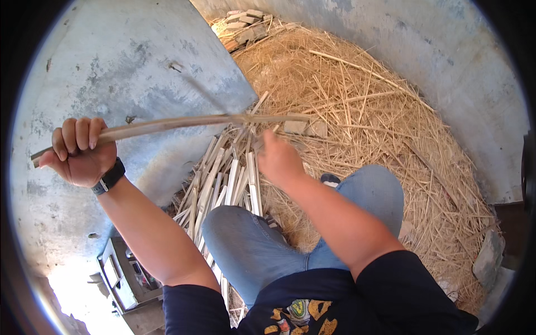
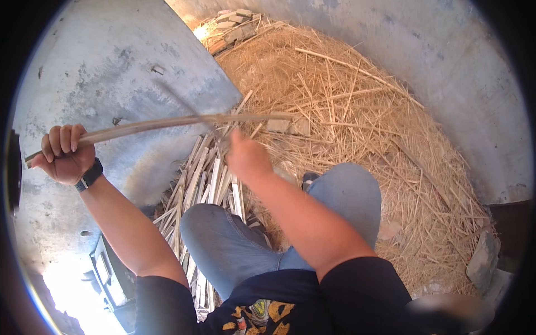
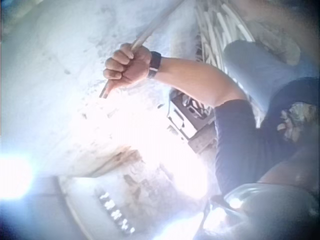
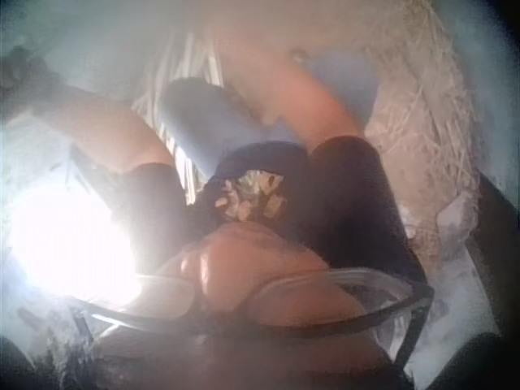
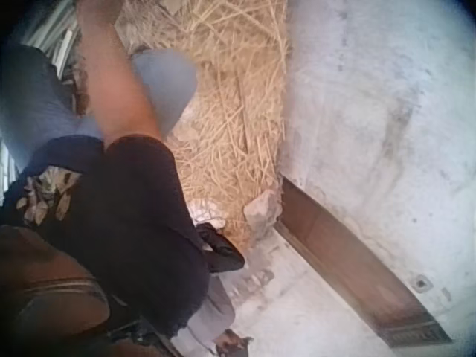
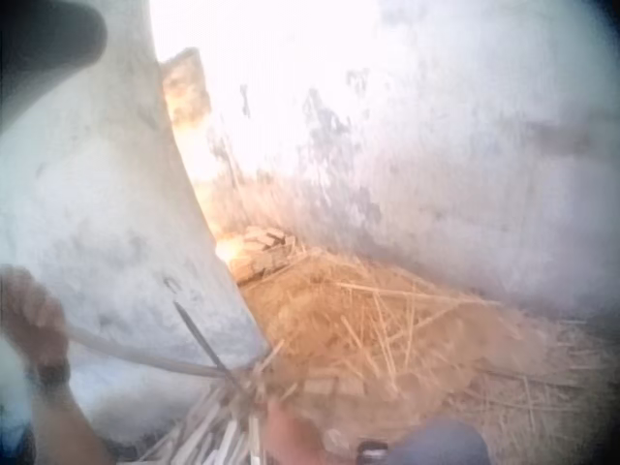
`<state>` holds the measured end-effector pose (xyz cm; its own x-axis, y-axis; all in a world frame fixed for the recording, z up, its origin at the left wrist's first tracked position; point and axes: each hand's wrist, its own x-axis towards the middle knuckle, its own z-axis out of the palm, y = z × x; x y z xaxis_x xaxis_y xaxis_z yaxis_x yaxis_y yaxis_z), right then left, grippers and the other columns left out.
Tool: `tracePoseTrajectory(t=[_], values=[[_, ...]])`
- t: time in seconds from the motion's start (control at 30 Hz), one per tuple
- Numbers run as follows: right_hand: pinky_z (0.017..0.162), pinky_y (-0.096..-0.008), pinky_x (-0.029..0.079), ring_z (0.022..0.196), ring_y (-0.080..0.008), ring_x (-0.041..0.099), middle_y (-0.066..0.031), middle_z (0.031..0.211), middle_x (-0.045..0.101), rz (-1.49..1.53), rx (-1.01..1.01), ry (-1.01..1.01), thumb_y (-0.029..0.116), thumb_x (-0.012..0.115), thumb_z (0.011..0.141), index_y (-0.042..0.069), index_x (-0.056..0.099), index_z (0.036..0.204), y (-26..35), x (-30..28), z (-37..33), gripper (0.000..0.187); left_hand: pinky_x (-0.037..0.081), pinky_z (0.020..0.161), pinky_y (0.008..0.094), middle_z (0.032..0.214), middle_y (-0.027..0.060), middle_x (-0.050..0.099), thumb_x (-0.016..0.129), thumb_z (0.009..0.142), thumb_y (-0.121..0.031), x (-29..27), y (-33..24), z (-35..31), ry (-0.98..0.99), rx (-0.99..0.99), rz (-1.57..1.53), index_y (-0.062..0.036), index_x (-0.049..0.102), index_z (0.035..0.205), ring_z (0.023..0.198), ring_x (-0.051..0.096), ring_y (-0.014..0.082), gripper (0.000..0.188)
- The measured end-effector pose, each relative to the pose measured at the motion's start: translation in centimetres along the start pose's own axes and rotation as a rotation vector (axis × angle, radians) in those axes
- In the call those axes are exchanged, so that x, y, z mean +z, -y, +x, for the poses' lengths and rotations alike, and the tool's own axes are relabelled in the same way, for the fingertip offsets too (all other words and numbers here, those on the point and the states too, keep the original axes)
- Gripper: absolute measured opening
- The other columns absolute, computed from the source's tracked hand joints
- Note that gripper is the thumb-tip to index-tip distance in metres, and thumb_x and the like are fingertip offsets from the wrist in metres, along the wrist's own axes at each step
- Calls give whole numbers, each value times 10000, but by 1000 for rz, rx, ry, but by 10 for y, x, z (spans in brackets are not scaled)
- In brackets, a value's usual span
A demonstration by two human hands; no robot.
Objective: The person sits on a bed of straw and uses a machete to split long bamboo poles into thin strips. They hold the bamboo with one hand and repeatedly strike it with the machete to separate the material, accumulating a pile of split bamboo pieces.
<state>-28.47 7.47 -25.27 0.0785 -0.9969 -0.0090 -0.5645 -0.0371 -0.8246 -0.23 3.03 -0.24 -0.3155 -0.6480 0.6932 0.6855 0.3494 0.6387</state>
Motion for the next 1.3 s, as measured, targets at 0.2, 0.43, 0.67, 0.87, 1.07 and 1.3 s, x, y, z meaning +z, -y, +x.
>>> tracePoseTrajectory(t=[0.2,0.43,0.67,0.87,1.07,1.3], values=[[791,-478,549,919,-413,675,-261,998,676,-53,444,-74,77,640,842,-25,526,1170,-106,24,22,362,308,535,260,612,-82,334,720,787,-627,-12,11,-7,-162,84,86,-189,476,633,534,290,91,526],[754,-467,556,868,-416,679,-271,976,670,126,143,66,104,657,835,-18,524,1119,-12,24,0,337,272,546,260,603,-82,304,709,784,-646,-7,-4,-12,-261,102,174,-190,428,615,545,280,84,562],[833,-459,552,941,-384,687,-255,1029,688,-87,549,-46,61,657,828,-66,524,1225,-140,47,18,438,255,546,263,592,-64,277,681,808,-646,-1,15,-16,-592,231,356,-174,413,641,540,234,88,568],[835,-436,555,938,-384,689,-256,1047,687,194,209,-55,90,656,827,-12,568,1137,-58,55,5,338,255,547,259,590,-64,280,694,789,-643,-1,3,-36,-573,233,333,-168,416,635,540,258,89,571],[834,-441,552,954,-386,686,-246,1044,691,-9,177,7,95,664,826,0,554,1131,-49,47,16,338,259,552,254,588,-62,274,689,791,-645,5,-7,-44,-593,222,360,-164,412,630,545,260,90,578],[820,-460,548,921,-405,682,-259,977,689,105,368,-83,131,703,798,-12,527,1209,-95,56,9,470,264,550,258,609,-46,267,623,861,-645,12,6,-51,-660,283,353,-166,396,652,548,259,102,570]])
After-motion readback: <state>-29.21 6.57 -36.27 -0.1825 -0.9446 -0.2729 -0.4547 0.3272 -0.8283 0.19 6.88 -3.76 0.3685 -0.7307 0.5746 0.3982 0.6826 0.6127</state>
